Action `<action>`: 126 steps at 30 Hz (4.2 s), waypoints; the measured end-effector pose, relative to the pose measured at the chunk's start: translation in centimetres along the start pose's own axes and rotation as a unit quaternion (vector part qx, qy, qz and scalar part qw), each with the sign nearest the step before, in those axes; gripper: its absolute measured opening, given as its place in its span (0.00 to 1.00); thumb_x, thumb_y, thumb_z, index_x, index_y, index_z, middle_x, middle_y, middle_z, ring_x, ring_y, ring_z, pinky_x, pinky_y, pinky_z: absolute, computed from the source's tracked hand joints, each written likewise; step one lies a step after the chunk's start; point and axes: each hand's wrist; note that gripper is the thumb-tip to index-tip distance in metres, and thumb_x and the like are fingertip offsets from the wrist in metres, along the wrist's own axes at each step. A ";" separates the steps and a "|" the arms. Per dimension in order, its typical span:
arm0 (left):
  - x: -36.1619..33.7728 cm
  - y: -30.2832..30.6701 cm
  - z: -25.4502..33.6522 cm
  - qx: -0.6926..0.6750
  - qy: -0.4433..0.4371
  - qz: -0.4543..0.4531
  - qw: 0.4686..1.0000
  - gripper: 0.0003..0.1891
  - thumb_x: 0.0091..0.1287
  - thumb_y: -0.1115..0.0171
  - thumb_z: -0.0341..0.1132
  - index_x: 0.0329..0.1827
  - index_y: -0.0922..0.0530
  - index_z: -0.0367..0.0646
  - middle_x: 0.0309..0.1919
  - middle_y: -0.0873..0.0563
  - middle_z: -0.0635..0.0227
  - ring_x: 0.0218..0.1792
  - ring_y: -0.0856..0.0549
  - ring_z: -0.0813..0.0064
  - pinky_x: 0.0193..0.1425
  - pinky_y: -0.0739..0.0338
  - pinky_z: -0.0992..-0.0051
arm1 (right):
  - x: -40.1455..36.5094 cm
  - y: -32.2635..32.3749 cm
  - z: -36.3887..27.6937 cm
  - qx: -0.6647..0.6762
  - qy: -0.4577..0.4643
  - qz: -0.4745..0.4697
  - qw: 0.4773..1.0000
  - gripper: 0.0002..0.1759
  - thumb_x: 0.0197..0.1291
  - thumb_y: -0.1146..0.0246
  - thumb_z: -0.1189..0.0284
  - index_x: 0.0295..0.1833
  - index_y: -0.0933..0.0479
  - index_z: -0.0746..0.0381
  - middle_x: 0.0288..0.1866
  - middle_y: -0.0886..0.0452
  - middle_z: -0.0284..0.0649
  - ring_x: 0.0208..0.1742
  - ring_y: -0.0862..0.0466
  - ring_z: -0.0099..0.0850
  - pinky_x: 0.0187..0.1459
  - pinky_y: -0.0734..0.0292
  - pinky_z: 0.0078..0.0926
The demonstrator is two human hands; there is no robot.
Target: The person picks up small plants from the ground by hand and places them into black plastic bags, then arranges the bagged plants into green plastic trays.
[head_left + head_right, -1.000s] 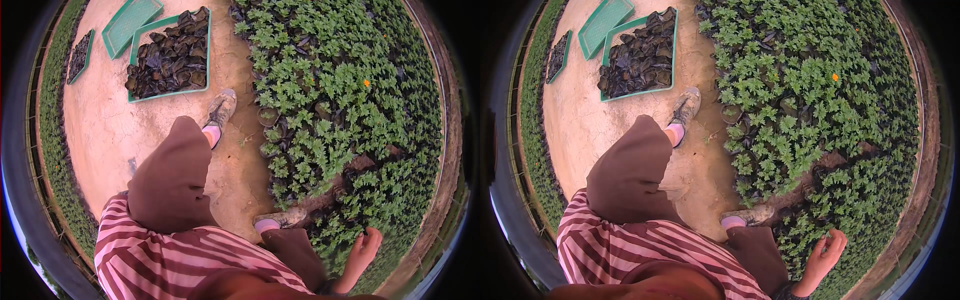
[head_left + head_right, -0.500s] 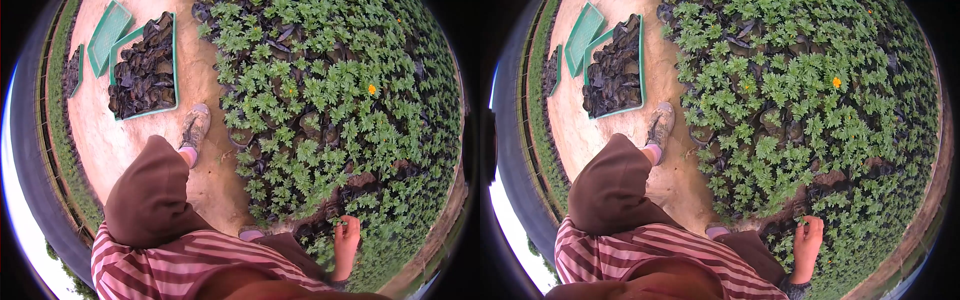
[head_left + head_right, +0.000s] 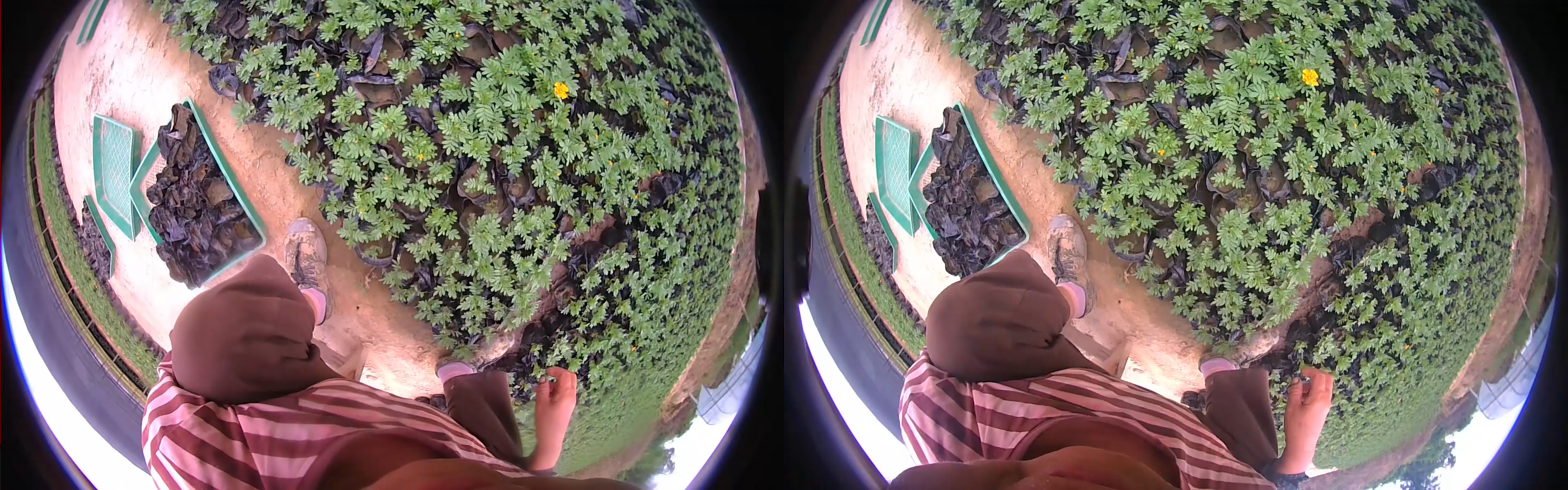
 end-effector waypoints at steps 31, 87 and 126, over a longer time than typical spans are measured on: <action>16.1 22.4 24.0 0.568 -0.176 0.546 0.591 0.06 0.55 0.36 0.34 0.35 0.18 0.45 0.34 0.22 0.64 0.43 0.20 0.64 0.44 0.27 0.62 | -6.9 1.5 -5.6 0.016 -0.025 0.122 0.992 0.09 0.64 0.41 0.72 0.45 0.29 0.65 0.44 0.26 0.40 0.29 0.28 0.27 0.30 0.32 0.25; 9.0 17.0 24.6 0.351 -0.558 0.471 0.586 0.05 0.62 0.38 0.29 0.38 0.22 0.40 0.35 0.19 0.66 0.40 0.20 0.66 0.46 0.25 0.73 | -8.5 2.0 -9.5 0.031 0.019 0.132 0.991 0.10 0.58 0.39 0.80 0.47 0.27 0.65 0.47 0.26 0.41 0.31 0.23 0.26 0.32 0.27 0.23; 4.7 16.9 12.0 0.326 -0.314 0.745 0.491 0.12 0.48 0.37 0.28 0.37 0.27 0.46 0.34 0.23 0.68 0.41 0.25 0.63 0.45 0.35 0.64 | -8.5 0.0 -7.0 -0.073 0.076 0.124 0.987 0.07 0.62 0.42 0.77 0.45 0.28 0.67 0.41 0.29 0.41 0.25 0.28 0.25 0.27 0.33 0.24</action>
Point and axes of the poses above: each hand's wrist, its own x-axis towards the middle knuckle, its own y-axis out of the back of the hand, z = x × y
